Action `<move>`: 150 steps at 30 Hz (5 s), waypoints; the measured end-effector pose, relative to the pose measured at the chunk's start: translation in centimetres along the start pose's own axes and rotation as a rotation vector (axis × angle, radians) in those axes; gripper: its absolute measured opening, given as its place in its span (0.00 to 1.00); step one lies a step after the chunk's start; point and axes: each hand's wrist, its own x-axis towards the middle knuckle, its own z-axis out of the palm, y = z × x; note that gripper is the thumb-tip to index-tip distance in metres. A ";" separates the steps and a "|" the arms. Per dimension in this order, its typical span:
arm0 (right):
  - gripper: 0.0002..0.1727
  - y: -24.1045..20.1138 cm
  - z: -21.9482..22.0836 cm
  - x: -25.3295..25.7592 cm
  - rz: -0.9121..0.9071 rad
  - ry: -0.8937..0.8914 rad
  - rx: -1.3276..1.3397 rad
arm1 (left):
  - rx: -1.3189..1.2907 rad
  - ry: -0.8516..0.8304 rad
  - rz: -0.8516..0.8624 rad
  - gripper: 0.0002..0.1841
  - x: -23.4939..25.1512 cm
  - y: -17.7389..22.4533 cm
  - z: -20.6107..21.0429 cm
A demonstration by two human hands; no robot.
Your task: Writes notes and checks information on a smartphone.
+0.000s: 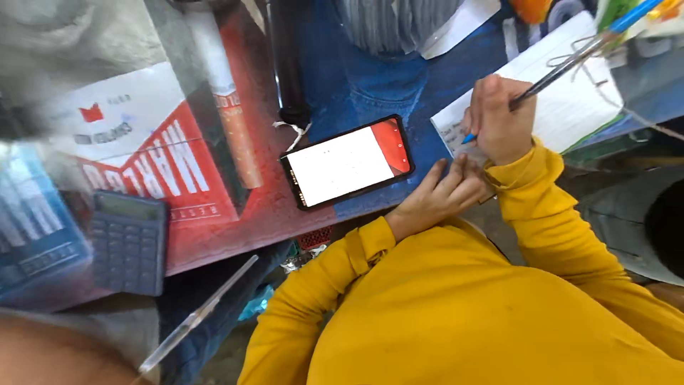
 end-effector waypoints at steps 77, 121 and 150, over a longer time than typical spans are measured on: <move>0.22 0.1 -0.9 0.5 0.076 -0.026 0.104 | 0.017 0.024 -0.003 0.18 -0.1 -0.2 0.0; 0.27 0.6 0.0 -0.3 -0.149 0.058 -0.275 | 0.014 0.011 -0.020 0.15 0.1 -0.1 -0.3; 0.12 0.2 -1.1 0.5 0.027 0.006 0.078 | 0.158 -0.306 0.067 0.29 1.2 -0.3 -0.7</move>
